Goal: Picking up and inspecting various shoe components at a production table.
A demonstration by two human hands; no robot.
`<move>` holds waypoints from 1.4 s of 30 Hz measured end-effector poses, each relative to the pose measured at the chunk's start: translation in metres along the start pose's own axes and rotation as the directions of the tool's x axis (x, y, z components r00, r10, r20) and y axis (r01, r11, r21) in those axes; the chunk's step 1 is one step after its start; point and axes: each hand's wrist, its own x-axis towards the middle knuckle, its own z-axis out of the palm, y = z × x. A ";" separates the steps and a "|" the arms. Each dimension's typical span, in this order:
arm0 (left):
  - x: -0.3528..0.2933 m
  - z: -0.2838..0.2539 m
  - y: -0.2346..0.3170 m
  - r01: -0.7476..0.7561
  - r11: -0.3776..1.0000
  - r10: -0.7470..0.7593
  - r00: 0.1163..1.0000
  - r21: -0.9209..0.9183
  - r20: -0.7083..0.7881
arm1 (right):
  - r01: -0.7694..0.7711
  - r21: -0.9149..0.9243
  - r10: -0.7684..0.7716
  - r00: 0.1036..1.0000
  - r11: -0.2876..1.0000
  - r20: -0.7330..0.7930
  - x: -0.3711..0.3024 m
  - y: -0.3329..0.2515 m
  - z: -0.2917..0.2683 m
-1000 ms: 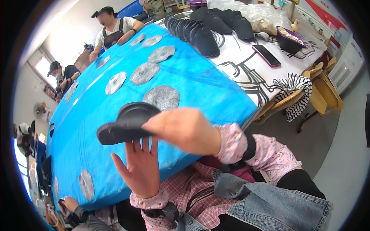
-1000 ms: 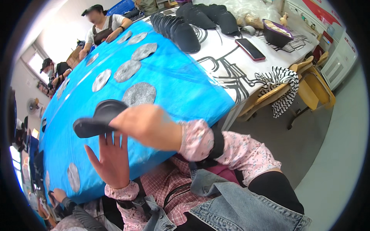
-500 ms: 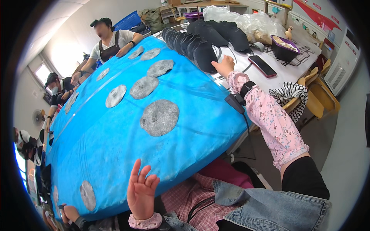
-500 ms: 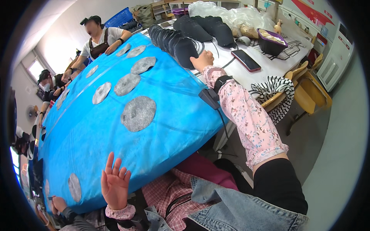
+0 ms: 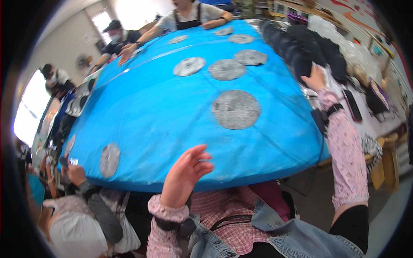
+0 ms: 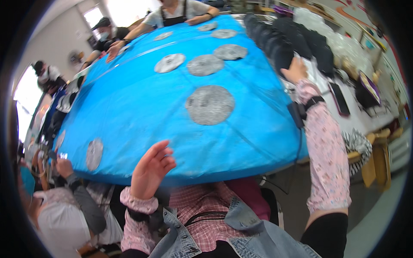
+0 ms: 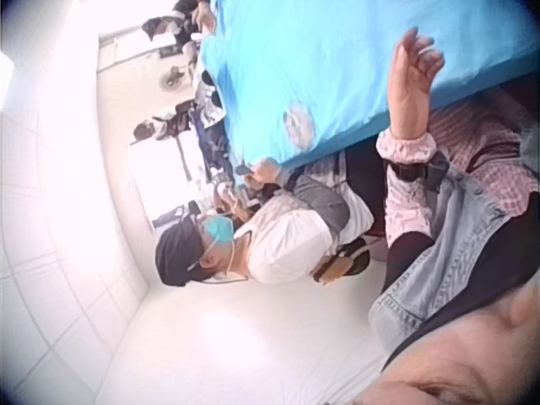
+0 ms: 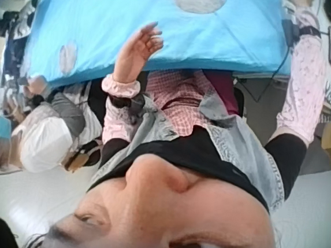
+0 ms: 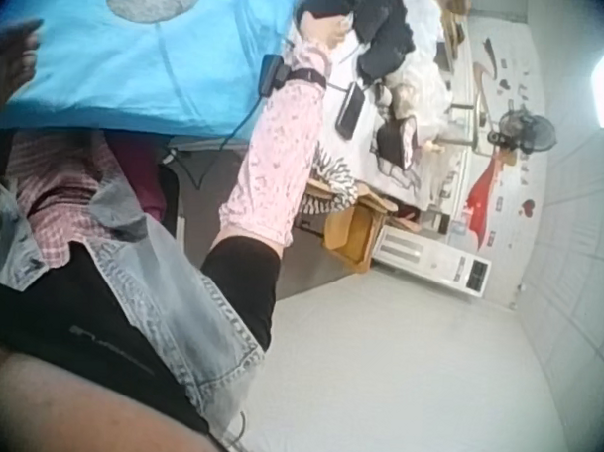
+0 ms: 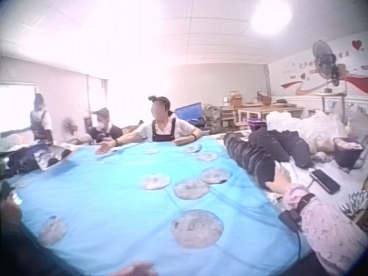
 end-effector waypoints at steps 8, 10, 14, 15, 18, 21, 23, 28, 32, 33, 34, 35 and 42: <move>0.111 0.012 0.045 -0.069 0.975 -0.007 0.940 0.211 0.340 | -0.481 0.877 -0.384 0.806 0.021 0.451 -0.040 -0.081 -0.030; 0.143 -0.006 0.043 -0.094 0.971 0.041 0.971 0.218 0.234 | -0.581 0.810 -0.404 0.760 -0.073 0.509 -0.039 -0.080 -0.026; 0.183 -0.054 0.031 -0.122 0.943 0.147 0.988 0.309 -0.056 | -0.670 0.735 -0.391 0.707 -0.105 0.589 -0.045 -0.072 -0.005; 0.186 -0.065 0.029 -0.118 0.941 0.148 0.986 0.318 -0.072 | -0.656 0.752 -0.391 0.712 -0.074 0.583 -0.050 -0.075 -0.004; 0.190 -0.086 0.021 -0.092 0.891 0.161 0.980 0.445 -0.120 | -0.569 0.822 -0.378 0.756 0.024 0.534 -0.064 -0.082 -0.012; 0.192 -0.087 0.019 -0.095 0.857 0.100 0.995 0.506 0.019 | -0.508 0.848 -0.374 0.765 0.150 0.524 -0.071 -0.087 -0.027; 0.192 -0.085 0.016 -0.107 0.834 0.113 0.993 0.542 0.022 | -0.499 0.849 -0.407 0.748 0.175 0.524 -0.071 -0.085 -0.026; 0.188 -0.084 0.019 -0.087 0.840 0.078 0.996 0.536 0.039 | -0.491 0.850 -0.415 0.745 0.189 0.522 -0.073 -0.084 -0.021; 0.187 -0.083 0.020 -0.094 0.833 0.077 0.996 0.545 0.055 | -0.503 0.852 -0.424 0.746 0.147 0.514 -0.073 -0.086 -0.022; 0.187 -0.083 0.020 -0.093 0.834 0.074 0.996 0.544 0.056 | -0.497 0.855 -0.424 0.750 0.146 0.508 -0.073 -0.087 -0.023; 0.186 -0.083 0.021 -0.080 0.838 0.066 0.997 0.539 0.045 | -0.497 0.855 -0.421 0.751 0.146 0.509 -0.072 -0.086 -0.023; 0.187 -0.082 0.022 -0.070 0.843 0.061 0.998 0.533 0.034 | -0.503 0.853 -0.425 0.747 0.140 0.510 -0.072 -0.086 -0.022; 0.187 -0.083 0.021 -0.068 0.852 0.052 0.998 0.518 0.045 | -0.512 0.851 -0.440 0.742 0.115 0.505 -0.071 -0.084 -0.021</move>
